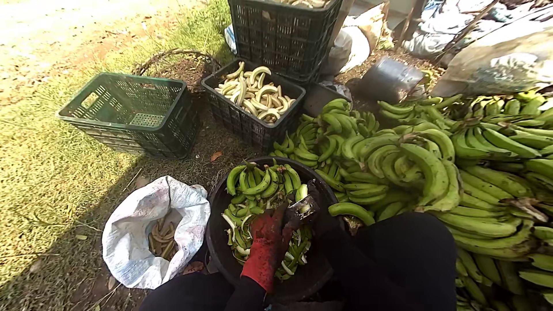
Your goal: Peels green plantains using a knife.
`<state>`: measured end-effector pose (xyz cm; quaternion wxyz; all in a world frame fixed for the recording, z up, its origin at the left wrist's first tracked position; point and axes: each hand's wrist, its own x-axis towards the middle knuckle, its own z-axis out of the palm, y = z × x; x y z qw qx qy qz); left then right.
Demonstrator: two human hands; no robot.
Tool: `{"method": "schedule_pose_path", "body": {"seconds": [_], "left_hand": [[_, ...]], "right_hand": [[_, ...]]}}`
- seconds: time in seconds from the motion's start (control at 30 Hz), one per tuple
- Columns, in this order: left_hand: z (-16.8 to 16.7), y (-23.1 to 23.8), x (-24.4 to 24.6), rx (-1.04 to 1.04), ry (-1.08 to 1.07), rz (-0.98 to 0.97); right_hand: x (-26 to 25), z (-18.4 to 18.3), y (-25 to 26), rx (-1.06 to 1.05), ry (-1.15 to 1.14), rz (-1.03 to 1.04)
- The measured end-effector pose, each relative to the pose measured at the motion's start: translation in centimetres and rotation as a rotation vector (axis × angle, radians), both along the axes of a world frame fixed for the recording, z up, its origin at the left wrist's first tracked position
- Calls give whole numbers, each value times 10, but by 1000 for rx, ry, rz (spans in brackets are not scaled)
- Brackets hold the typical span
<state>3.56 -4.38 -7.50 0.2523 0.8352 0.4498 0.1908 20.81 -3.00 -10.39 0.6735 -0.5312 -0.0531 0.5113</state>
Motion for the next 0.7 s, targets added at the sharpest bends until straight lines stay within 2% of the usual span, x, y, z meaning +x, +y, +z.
{"method": "schedule_pose_path", "body": {"seconds": [0.07,0.17,0.2,0.27,0.37,0.43,0.53,0.6,0.7], "left_hand": [[0,-3,1,54,-16,22],[0,-1,1,124,-47,66],[1,0,1,110,-45,76],[3,2,1,86,-32,103],[8,15,-1,-48,37,138],[9,29,-7,-161,83,126],[-9,39,-16,-205,28,97],[-18,41,-20,-273,15,65],[-20,42,-19,-304,103,71]], "right_hand": [[2,-6,7,32,151,-55],[-7,0,12,56,198,-137],[-11,4,11,41,136,-147],[-22,25,2,-63,-132,-107],[-32,29,-12,-82,-569,100],[-27,16,-23,11,-707,334],[-20,20,-39,40,-741,663],[-13,24,-46,35,-740,789],[-1,30,-52,34,-701,994]]}}
